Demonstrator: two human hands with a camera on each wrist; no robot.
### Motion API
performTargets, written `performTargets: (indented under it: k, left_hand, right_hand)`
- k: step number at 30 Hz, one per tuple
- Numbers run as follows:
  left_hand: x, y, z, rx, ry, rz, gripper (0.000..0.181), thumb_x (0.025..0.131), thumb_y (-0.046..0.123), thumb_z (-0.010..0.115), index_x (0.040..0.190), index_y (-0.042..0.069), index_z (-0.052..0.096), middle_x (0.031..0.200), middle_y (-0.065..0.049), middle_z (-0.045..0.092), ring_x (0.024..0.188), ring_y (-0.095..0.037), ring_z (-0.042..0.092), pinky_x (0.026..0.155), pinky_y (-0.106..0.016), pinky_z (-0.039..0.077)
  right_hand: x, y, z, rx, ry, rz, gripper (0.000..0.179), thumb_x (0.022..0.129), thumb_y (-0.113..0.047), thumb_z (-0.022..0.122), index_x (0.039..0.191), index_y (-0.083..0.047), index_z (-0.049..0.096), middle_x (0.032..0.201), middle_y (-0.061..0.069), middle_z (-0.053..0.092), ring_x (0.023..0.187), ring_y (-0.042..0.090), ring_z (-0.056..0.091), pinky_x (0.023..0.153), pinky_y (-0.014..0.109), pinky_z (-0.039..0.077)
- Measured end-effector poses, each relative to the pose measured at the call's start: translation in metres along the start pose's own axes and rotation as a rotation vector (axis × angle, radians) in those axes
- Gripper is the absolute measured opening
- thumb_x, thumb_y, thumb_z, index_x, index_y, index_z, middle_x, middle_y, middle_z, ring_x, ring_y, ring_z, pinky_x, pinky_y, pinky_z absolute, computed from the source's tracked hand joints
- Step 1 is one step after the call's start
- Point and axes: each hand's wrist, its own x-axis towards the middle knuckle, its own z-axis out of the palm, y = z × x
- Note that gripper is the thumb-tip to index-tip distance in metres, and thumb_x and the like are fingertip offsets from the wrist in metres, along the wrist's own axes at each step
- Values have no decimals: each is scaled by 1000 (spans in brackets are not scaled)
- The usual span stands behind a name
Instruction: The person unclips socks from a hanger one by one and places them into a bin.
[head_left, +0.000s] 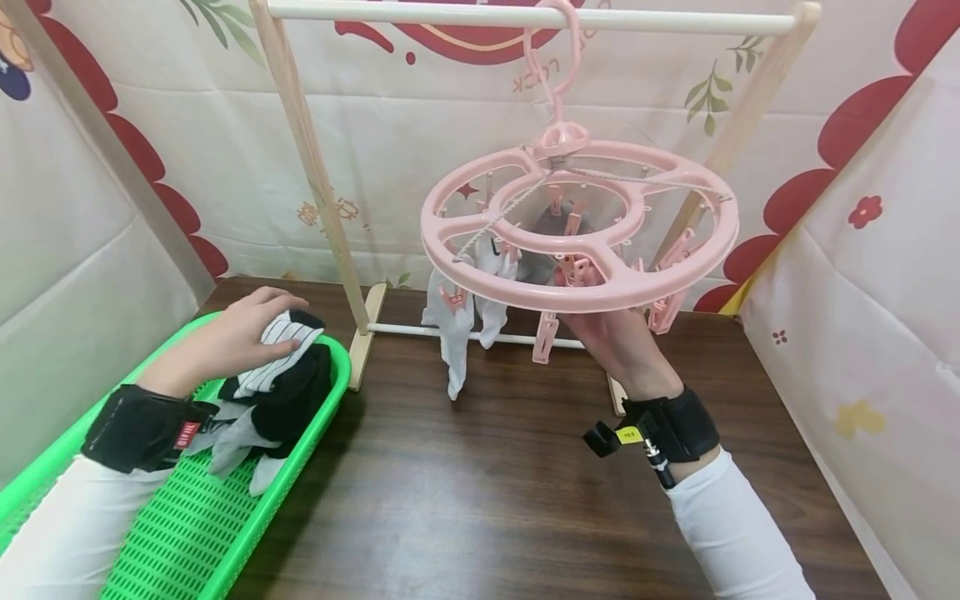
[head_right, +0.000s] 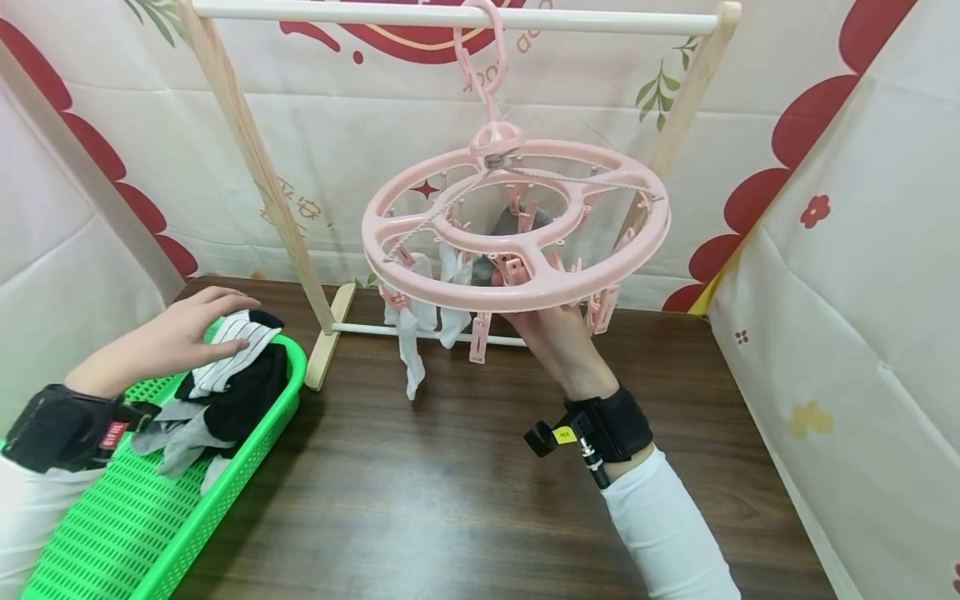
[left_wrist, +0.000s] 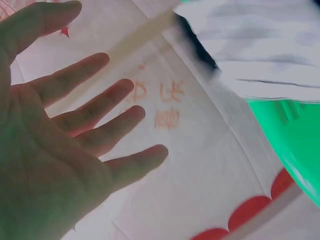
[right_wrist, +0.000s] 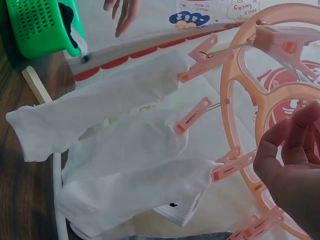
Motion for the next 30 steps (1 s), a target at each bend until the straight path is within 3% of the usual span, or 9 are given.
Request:
performTargets:
  k: [11,17,25,30]
  left_hand:
    - [42,34,31,-63,-67,116,46,87,8,69,128,-6,54,121,-25,54,103,-36,57,85,-49,48]
    - [69,52,44,-136,-123,140,56,87,14,71,135,-5,48,131,-23,52,118,-37,50,96,-50,42]
    - [102,69,54,-271,-73,210,65,81,14,78,135,-4,46,126,-21,57,116,-35,54,95,-46,43]
    - [112,79,64,-352,-25,211,44,83,16,75,121,1,56,116,-18,64,106,-31,62,90,-43,48]
  right_hand:
    - [2,2,0,20,-32,-15,25,98,-22,55,121,-11,56,108,5,52,99,20,48,93,32,41]
    - [4,0,0,9,-52,-29,25,97,-25,57,118,-11,57,104,4,52,96,19,48,92,32,41]
    - [1,0,1,16,2,-2,24,98,-24,55,119,-13,56,113,4,50,102,19,47,95,34,40]
    - [0,0,3,3,26,10,25,100,-22,52,123,-14,52,121,5,45,107,20,45,97,34,39]
